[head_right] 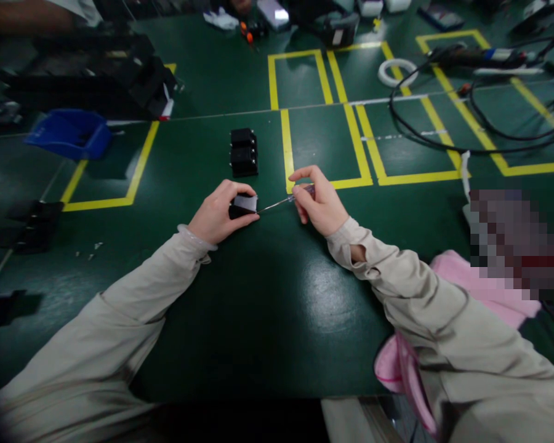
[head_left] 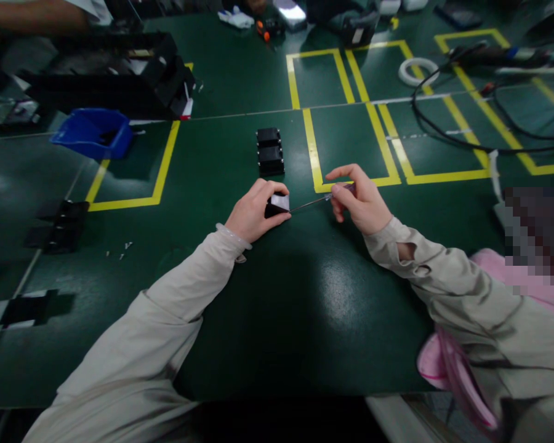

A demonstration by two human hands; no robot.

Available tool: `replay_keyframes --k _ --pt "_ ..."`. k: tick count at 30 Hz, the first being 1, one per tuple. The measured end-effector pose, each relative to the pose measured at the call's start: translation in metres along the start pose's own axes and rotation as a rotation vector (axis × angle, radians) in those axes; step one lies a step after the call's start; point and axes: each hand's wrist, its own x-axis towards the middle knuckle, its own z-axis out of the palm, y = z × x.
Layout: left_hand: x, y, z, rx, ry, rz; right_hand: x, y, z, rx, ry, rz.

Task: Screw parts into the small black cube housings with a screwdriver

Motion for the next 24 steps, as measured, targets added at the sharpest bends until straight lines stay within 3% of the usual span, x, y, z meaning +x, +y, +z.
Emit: replay_keyframes --k 24 --pt "-0.0003 -0.0009 0.0002 0.003 0.001 0.001 -0.0002 0.0000 -0.0008 -0.024 -0.006 0.017"
